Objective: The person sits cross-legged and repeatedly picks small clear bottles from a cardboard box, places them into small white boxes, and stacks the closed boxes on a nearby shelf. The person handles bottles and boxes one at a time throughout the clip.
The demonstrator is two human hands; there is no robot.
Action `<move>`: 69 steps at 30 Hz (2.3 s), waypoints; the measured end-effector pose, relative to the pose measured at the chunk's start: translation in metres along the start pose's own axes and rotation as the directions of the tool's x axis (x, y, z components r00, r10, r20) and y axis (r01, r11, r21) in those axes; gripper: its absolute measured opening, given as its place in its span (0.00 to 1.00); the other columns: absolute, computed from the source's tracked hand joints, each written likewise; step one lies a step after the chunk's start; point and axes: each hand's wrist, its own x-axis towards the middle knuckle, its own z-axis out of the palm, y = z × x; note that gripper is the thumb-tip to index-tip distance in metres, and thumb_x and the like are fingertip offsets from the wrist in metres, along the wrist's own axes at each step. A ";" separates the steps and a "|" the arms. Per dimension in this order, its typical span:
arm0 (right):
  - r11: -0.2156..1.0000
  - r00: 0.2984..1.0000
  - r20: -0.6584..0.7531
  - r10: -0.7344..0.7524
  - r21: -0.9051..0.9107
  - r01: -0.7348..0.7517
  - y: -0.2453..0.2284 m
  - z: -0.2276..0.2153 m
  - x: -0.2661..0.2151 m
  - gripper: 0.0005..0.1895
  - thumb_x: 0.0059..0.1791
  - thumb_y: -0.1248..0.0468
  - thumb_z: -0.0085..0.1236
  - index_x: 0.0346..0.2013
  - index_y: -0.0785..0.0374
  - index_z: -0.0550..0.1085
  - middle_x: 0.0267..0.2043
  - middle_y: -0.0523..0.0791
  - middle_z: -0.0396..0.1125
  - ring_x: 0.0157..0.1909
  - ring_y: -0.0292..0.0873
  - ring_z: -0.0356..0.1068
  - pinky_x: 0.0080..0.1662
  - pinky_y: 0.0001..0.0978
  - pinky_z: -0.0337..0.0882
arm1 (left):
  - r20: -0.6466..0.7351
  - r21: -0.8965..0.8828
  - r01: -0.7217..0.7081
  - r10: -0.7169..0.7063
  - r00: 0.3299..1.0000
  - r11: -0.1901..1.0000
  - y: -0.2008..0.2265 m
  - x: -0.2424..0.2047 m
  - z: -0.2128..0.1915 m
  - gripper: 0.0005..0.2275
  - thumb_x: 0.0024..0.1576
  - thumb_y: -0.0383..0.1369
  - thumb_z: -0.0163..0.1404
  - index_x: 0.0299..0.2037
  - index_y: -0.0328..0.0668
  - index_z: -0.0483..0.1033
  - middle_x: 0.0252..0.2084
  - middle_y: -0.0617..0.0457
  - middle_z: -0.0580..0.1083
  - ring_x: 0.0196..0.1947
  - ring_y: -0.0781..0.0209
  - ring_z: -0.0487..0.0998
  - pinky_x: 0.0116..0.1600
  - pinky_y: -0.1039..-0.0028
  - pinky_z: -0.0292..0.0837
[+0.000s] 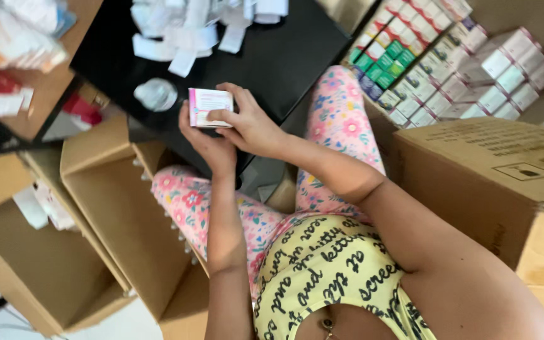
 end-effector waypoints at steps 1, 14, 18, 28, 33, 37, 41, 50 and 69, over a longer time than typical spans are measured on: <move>1.000 0.999 -0.048 0.010 0.020 -0.009 0.001 -0.009 0.000 0.23 0.48 0.67 0.67 0.56 0.52 0.71 0.70 0.59 0.53 0.69 0.65 0.58 0.68 0.51 0.63 | 0.033 -0.028 0.020 -0.019 0.999 0.999 0.012 0.005 0.004 0.39 0.54 0.28 0.67 0.71 0.32 0.53 0.71 0.36 0.60 0.72 0.40 0.64 0.75 0.58 0.60; 0.973 0.761 -0.627 0.163 -0.026 -0.230 0.079 -0.157 -0.018 0.26 0.51 0.70 0.70 0.59 0.59 0.67 0.70 0.54 0.53 0.72 0.57 0.58 0.69 0.45 0.65 | 0.346 -0.123 -0.178 0.210 0.914 0.976 0.068 0.042 0.103 0.42 0.60 0.42 0.64 0.76 0.35 0.47 0.78 0.39 0.53 0.78 0.40 0.56 0.77 0.56 0.62; 0.884 0.532 -0.819 0.214 -0.070 -0.463 0.130 -0.188 -0.063 0.29 0.47 0.68 0.76 0.56 0.59 0.66 0.59 0.47 0.56 0.63 0.50 0.60 0.64 0.40 0.65 | 0.472 -0.160 -0.125 0.187 0.862 0.979 0.066 0.038 0.138 0.33 0.64 0.39 0.59 0.73 0.35 0.55 0.75 0.40 0.59 0.75 0.42 0.62 0.74 0.59 0.64; 0.449 -0.378 -0.858 0.349 0.507 -0.736 0.326 -0.178 -0.181 0.48 0.37 0.75 0.72 0.64 0.49 0.55 0.62 0.55 0.47 0.64 0.60 0.54 0.61 0.49 0.63 | 0.641 -0.328 -0.002 0.224 0.734 0.945 0.055 0.040 0.256 0.12 0.65 0.27 0.54 0.57 0.36 0.74 0.53 0.44 0.76 0.47 0.58 0.83 0.45 0.74 0.82; 0.255 -0.788 -0.574 0.224 0.814 -0.521 0.405 -0.199 -0.221 0.50 0.36 0.70 0.69 0.64 0.30 0.56 0.59 0.55 0.50 0.57 0.60 0.66 0.51 0.46 0.76 | 0.657 -0.300 0.017 0.193 0.728 0.954 0.040 0.036 0.273 0.10 0.64 0.26 0.55 0.54 0.34 0.75 0.45 0.46 0.78 0.38 0.59 0.83 0.42 0.75 0.81; 0.017 -0.858 -0.490 0.152 0.870 -0.493 0.456 -0.227 -0.274 0.46 0.41 0.60 0.72 0.64 0.25 0.55 0.61 0.53 0.48 0.56 0.60 0.64 0.45 0.48 0.78 | 0.691 -0.276 0.040 0.170 0.703 0.960 0.035 0.035 0.270 0.10 0.64 0.27 0.55 0.53 0.32 0.75 0.44 0.45 0.78 0.38 0.59 0.82 0.43 0.74 0.81; -0.221 -0.731 -0.656 0.189 0.696 -0.683 0.467 -0.252 -0.348 0.51 0.41 0.56 0.74 0.68 0.22 0.51 0.59 0.49 0.52 0.54 0.54 0.65 0.49 0.44 0.73 | 0.722 -0.289 0.033 0.195 0.664 0.957 0.042 0.043 0.274 0.10 0.65 0.29 0.54 0.52 0.31 0.74 0.45 0.44 0.78 0.39 0.58 0.83 0.42 0.74 0.81; -0.047 -0.551 -0.735 0.395 0.583 -0.811 0.431 -0.222 -0.432 0.47 0.47 0.64 0.58 0.75 0.30 0.51 0.61 0.51 0.52 0.57 0.51 0.68 0.55 0.38 0.78 | 0.725 -0.284 0.039 0.187 0.663 0.958 0.037 0.038 0.275 0.12 0.66 0.32 0.53 0.52 0.29 0.74 0.47 0.41 0.77 0.39 0.57 0.83 0.40 0.74 0.82; -0.554 -0.322 -0.526 0.787 -0.374 -0.743 0.385 -0.181 -0.422 0.54 0.35 0.50 0.68 0.74 0.51 0.56 0.77 0.60 0.42 0.74 0.72 0.42 0.64 0.72 0.49 | 0.712 -0.271 0.011 0.193 0.675 0.962 0.045 0.039 0.278 0.09 0.66 0.29 0.52 0.50 0.28 0.74 0.46 0.42 0.77 0.37 0.58 0.82 0.39 0.75 0.80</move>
